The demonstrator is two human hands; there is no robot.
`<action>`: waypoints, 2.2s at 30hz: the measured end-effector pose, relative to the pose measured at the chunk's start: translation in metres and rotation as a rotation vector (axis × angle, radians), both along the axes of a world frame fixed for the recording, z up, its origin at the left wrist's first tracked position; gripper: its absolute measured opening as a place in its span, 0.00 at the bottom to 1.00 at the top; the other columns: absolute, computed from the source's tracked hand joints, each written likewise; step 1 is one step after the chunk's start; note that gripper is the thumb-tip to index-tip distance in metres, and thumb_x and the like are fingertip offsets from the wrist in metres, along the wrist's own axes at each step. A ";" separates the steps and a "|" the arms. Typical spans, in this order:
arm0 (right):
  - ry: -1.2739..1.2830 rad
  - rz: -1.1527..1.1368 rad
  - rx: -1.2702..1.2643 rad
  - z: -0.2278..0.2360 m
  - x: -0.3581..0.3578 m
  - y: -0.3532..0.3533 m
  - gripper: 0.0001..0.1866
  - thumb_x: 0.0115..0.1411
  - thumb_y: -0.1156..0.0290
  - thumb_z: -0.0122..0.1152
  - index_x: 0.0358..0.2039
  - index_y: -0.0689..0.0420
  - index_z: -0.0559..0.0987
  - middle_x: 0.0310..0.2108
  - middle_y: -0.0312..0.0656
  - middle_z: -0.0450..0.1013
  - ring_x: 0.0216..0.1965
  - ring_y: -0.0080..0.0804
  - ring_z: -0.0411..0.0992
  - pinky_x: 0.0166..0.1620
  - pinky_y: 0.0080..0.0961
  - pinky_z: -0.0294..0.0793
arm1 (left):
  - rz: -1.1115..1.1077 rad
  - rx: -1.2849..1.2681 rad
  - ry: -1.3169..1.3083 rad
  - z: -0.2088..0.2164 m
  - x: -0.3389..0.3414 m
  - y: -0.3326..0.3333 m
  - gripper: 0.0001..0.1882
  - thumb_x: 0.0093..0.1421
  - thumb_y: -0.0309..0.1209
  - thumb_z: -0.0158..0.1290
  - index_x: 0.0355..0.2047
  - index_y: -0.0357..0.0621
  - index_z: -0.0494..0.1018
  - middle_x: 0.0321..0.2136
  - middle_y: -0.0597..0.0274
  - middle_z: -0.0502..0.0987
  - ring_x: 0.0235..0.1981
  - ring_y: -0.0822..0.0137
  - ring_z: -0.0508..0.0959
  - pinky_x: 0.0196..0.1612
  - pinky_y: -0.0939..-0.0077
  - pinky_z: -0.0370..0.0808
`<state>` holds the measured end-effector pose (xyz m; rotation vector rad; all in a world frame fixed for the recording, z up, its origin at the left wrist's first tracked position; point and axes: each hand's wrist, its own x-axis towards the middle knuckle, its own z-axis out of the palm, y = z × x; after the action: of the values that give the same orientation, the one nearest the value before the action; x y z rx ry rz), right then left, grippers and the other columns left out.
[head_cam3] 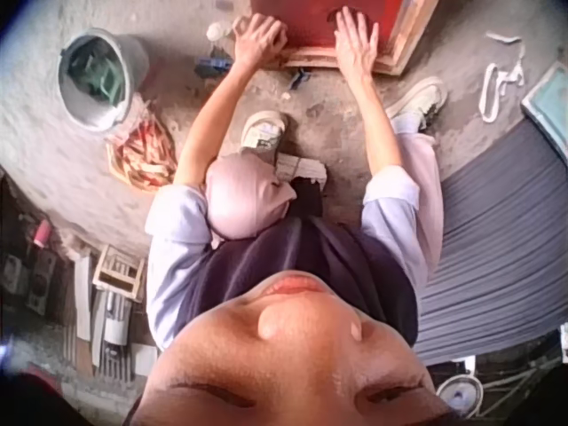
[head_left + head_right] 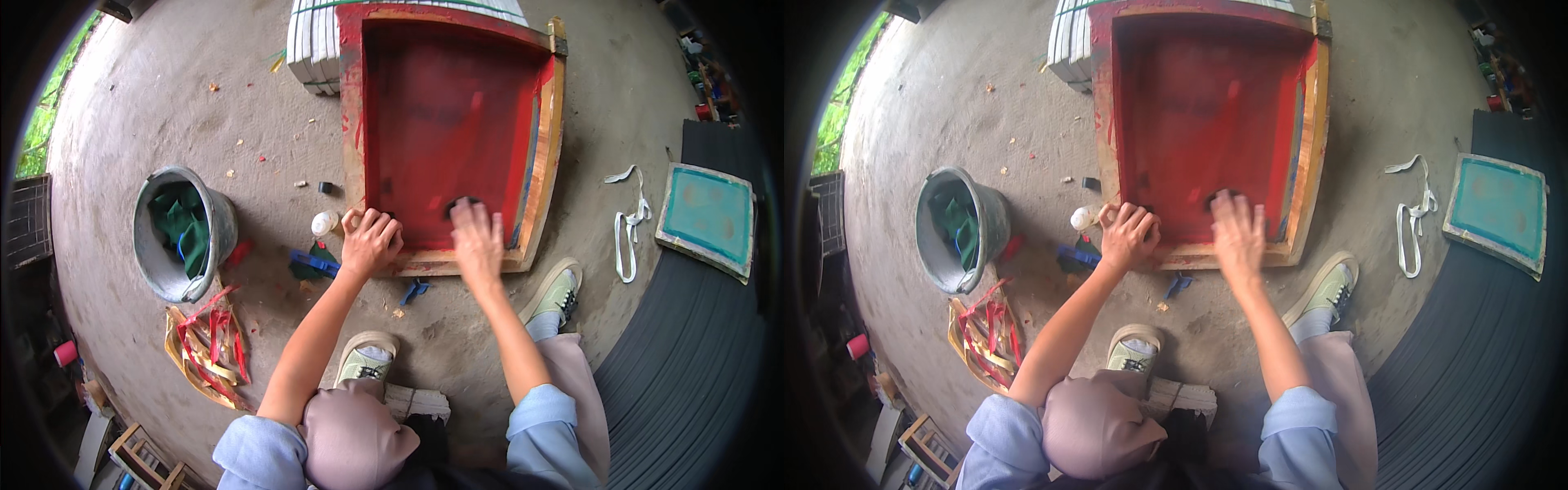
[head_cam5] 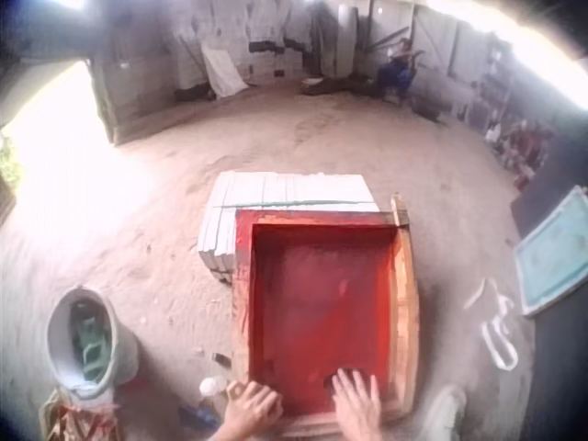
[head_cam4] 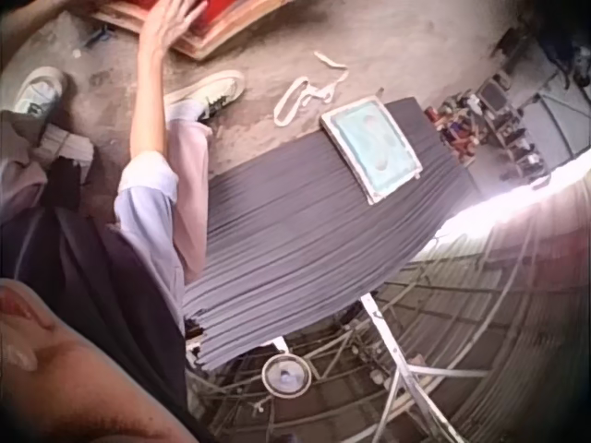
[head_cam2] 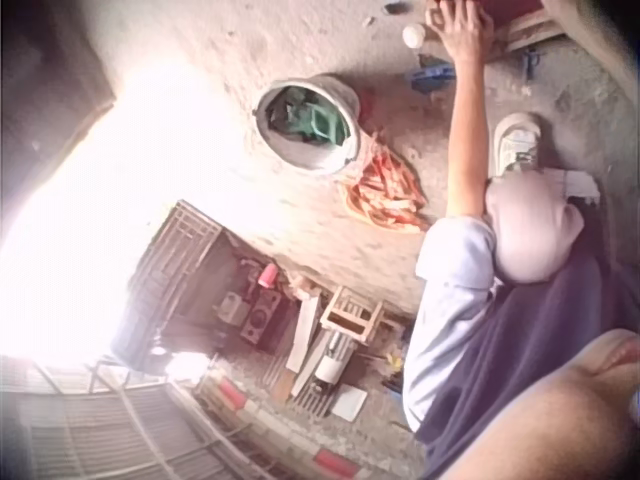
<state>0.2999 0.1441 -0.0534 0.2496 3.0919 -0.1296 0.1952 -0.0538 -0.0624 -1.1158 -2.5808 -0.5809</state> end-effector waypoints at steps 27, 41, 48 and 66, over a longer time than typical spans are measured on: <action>0.196 -0.166 -0.481 -0.013 -0.052 -0.044 0.05 0.52 0.72 0.63 0.23 0.52 0.75 0.28 0.39 0.70 0.41 0.43 0.67 0.44 0.44 0.65 | 0.002 -0.019 -0.001 -0.002 0.000 0.000 0.05 0.47 0.34 0.57 0.24 0.57 0.71 0.25 0.76 0.72 0.35 0.74 0.73 0.52 0.61 0.58; 0.224 -0.173 -0.089 -0.002 -0.063 0.002 0.04 0.56 0.66 0.63 0.26 0.48 0.78 0.30 0.34 0.73 0.41 0.36 0.68 0.46 0.43 0.61 | 0.003 -0.036 -0.008 -0.005 0.004 -0.007 0.05 0.47 0.35 0.57 0.24 0.58 0.72 0.26 0.77 0.72 0.37 0.74 0.73 0.52 0.60 0.56; 0.008 -0.465 -0.413 -0.017 -0.003 -0.031 0.07 0.50 0.71 0.68 0.25 0.51 0.76 0.31 0.34 0.73 0.44 0.38 0.68 0.47 0.55 0.65 | -0.069 -0.061 -0.128 0.001 0.002 -0.009 0.06 0.47 0.39 0.57 0.25 0.56 0.74 0.31 0.73 0.70 0.43 0.70 0.70 0.53 0.56 0.54; 0.340 -0.186 -1.033 0.314 0.065 0.022 0.09 0.57 0.77 0.64 0.39 0.61 0.76 0.32 0.35 0.76 0.35 0.17 0.73 0.41 0.16 0.72 | -0.615 0.294 -0.969 0.300 0.033 0.053 0.31 0.55 0.45 0.63 0.54 0.41 0.68 0.46 0.51 0.77 0.48 0.64 0.78 0.50 0.68 0.74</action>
<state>0.3649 0.1657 0.2609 0.4757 2.7837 -1.8223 0.2279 -0.0008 0.2371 -1.8372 -2.5979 -1.9842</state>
